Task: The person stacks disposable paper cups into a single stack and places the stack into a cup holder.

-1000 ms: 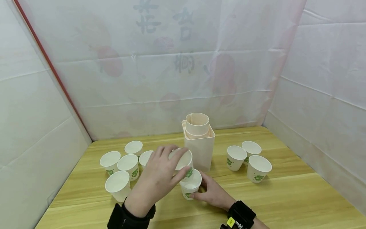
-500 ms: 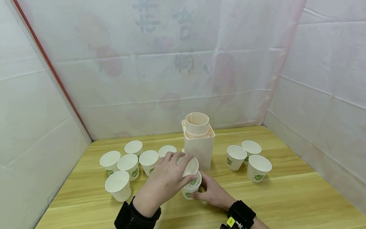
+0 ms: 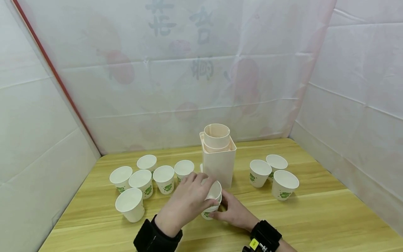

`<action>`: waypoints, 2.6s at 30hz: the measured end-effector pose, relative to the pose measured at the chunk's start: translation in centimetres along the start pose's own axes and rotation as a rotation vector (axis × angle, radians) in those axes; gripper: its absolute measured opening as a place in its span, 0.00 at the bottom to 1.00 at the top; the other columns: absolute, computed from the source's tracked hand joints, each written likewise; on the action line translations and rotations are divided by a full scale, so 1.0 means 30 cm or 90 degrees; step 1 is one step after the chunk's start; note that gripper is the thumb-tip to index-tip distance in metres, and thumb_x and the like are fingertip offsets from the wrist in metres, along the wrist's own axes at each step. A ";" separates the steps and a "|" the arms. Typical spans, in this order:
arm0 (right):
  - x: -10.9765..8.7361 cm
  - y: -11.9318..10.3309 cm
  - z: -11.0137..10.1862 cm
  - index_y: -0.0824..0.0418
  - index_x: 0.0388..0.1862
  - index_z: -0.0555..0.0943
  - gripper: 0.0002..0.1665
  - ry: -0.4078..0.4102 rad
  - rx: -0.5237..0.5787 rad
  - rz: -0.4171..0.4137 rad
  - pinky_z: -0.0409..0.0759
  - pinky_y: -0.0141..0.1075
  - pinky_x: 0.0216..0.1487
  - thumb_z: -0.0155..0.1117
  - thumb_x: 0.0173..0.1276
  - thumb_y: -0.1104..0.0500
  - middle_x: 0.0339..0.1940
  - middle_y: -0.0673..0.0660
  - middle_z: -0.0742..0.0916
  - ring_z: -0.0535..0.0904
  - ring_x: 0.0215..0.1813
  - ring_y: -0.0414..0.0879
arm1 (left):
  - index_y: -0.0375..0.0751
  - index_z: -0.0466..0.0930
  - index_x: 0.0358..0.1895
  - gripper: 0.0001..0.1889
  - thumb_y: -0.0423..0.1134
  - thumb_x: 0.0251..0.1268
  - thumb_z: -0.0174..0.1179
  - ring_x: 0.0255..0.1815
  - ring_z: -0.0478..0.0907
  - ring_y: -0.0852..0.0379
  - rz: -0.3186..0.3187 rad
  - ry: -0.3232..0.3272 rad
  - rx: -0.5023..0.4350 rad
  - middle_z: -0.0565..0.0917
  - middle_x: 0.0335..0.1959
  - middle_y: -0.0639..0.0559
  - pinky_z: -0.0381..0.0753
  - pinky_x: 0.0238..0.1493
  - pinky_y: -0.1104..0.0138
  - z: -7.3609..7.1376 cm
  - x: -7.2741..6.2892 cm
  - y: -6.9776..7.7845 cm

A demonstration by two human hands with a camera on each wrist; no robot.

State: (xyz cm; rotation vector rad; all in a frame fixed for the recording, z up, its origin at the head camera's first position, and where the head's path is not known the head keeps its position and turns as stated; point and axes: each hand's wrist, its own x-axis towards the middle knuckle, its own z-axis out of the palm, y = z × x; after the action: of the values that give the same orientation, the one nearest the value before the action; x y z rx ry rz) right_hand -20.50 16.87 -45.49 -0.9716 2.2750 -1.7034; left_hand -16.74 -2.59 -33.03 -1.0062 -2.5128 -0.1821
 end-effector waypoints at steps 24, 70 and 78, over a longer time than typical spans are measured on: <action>0.006 0.030 -0.002 0.46 0.66 0.61 0.38 0.000 0.013 0.009 0.68 0.37 0.58 0.67 0.59 0.56 0.59 0.50 0.74 0.69 0.60 0.48 | 0.43 0.73 0.51 0.29 0.53 0.45 0.69 0.38 0.73 0.54 0.020 -0.013 -0.055 0.77 0.41 0.50 0.75 0.35 0.66 0.061 -0.002 -0.013; 0.003 -0.071 0.000 0.50 0.66 0.61 0.41 -0.003 0.032 -0.009 0.60 0.34 0.63 0.68 0.56 0.61 0.60 0.52 0.74 0.65 0.64 0.48 | 0.33 0.71 0.53 0.26 0.40 0.51 0.66 0.58 0.63 0.36 -0.341 -0.071 -0.021 0.73 0.52 0.37 0.55 0.53 0.36 0.032 -0.084 -0.268; 0.004 -0.084 -0.001 0.51 0.66 0.61 0.40 -0.001 0.024 -0.004 0.60 0.38 0.63 0.68 0.56 0.61 0.60 0.51 0.74 0.65 0.64 0.48 | 0.35 0.69 0.57 0.26 0.36 0.53 0.62 0.55 0.66 0.36 -0.354 -0.049 -0.039 0.72 0.52 0.35 0.57 0.50 0.37 0.042 -0.082 -0.282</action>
State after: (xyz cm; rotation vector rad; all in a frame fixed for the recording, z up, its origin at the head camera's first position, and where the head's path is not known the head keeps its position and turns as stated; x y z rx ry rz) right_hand -19.58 16.44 -43.18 -0.9737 2.2324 -1.7421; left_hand -21.35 -9.95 -34.93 -0.3125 -2.8142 -0.3894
